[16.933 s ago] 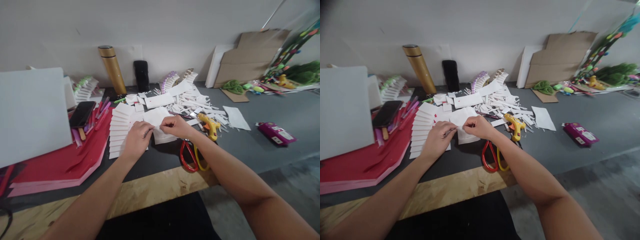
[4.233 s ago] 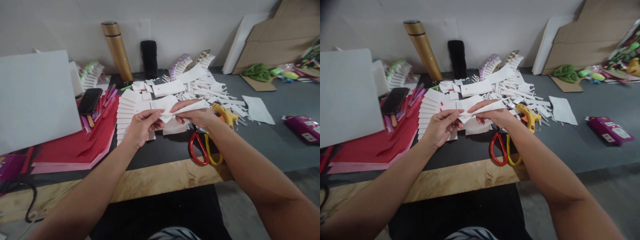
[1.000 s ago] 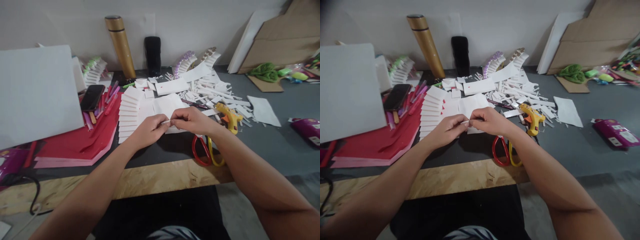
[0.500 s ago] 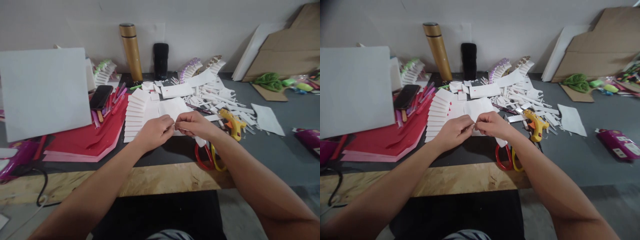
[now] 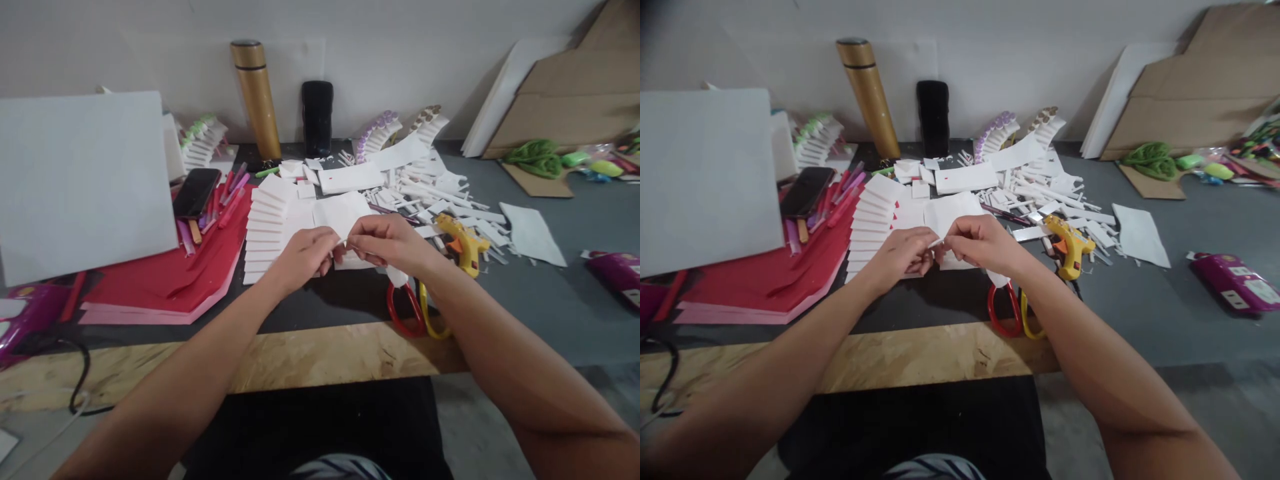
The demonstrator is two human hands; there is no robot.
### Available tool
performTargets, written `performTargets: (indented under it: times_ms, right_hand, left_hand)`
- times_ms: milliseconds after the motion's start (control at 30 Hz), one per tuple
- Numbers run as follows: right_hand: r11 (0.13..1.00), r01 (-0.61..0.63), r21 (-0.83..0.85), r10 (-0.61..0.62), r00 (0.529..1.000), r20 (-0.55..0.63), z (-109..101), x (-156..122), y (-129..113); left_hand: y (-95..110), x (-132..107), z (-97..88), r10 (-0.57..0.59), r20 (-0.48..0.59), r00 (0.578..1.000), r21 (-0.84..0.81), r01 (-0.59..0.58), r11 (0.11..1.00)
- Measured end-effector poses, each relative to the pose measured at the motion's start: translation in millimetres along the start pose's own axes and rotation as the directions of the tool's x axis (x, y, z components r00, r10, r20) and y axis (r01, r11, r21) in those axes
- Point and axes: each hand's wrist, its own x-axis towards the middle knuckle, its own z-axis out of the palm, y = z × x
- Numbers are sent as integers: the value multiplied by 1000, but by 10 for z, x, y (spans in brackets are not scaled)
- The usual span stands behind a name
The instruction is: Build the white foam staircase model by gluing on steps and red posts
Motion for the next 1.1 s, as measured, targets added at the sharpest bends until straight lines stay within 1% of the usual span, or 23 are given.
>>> performTargets:
  times_ms: [33, 67, 100, 167, 267, 400, 467, 500, 600, 667, 700, 767, 867, 933, 967, 1000, 1100]
  right_hand:
    - [995, 53, -85, -54, 998, -11, -10, -9, 4]
    - [980, 101, -171, -106, 994, -19, -18, -17, 8]
    - [959, 143, -246, -152, 988, -19, -24, -24, 12]
    - [918, 200, -343, -213, 977, -1, -31, -34, 19]
    - [889, 228, -398, -233, 972, 35, -33, -35, 25]
    - [892, 212, -400, -214, 976, 41, -34, -27, 19]
    - [909, 187, -372, -191, 981, 25, -34, -26, 12]
    - [922, 170, -349, -175, 984, 17, -33, -26, 9]
    - [959, 117, -257, -122, 992, -4, -24, -25, -1]
    - [976, 85, -199, -91, 996, -18, -8, -19, -1]
    - [982, 73, -176, -79, 997, -27, 4, -15, 2]
    - [987, 49, -153, -58, 997, -52, 32, -4, 14]
    - [989, 25, -147, -40, 994, -100, 72, 4, 30]
    - [992, 8, -128, -23, 993, -118, 89, 3, 28]
    - [994, -1, -109, -12, 993, -120, 92, 2, 23]
    - [996, -12, -83, 3, 993, -118, 92, 1, 16]
    - [999, -44, 3, 44, 995, -89, 75, 5, -1]
  left_hand:
    - [15, 9, -5, -98, 65, 993, -143, 107, 984]
    - [25, 19, -7, -161, 132, 978, -254, 190, 948]
    - [30, 27, -6, -193, 180, 964, -338, 245, 909]
    - [25, 38, 2, -207, 213, 955, -451, 284, 846]
    - [9, 42, 17, -219, 189, 957, -499, 286, 818]
    - [0, 41, 32, -214, 153, 965, -438, 260, 860]
    - [-7, 37, 35, -172, 129, 977, -374, 209, 904]
    - [-13, 33, 34, -134, 111, 985, -328, 164, 930]
    - [-34, 15, 30, 22, 50, 998, -141, -14, 990]
    - [-45, 2, 28, 127, 7, 992, 24, -127, 992]
    - [-50, -3, 30, 178, -15, 984, 120, -175, 977]
    - [-62, -10, 37, 281, -45, 959, 311, -254, 916]
    - [-88, -10, 53, 408, -25, 913, 565, -323, 759]
    - [-107, -4, 56, 444, 11, 896, 688, -329, 647]
    - [-116, -1, 54, 451, 24, 892, 725, -326, 607]
    - [-122, 3, 50, 455, 28, 890, 743, -323, 586]
    - [-133, 16, 31, 451, 9, 892, 735, -312, 603]
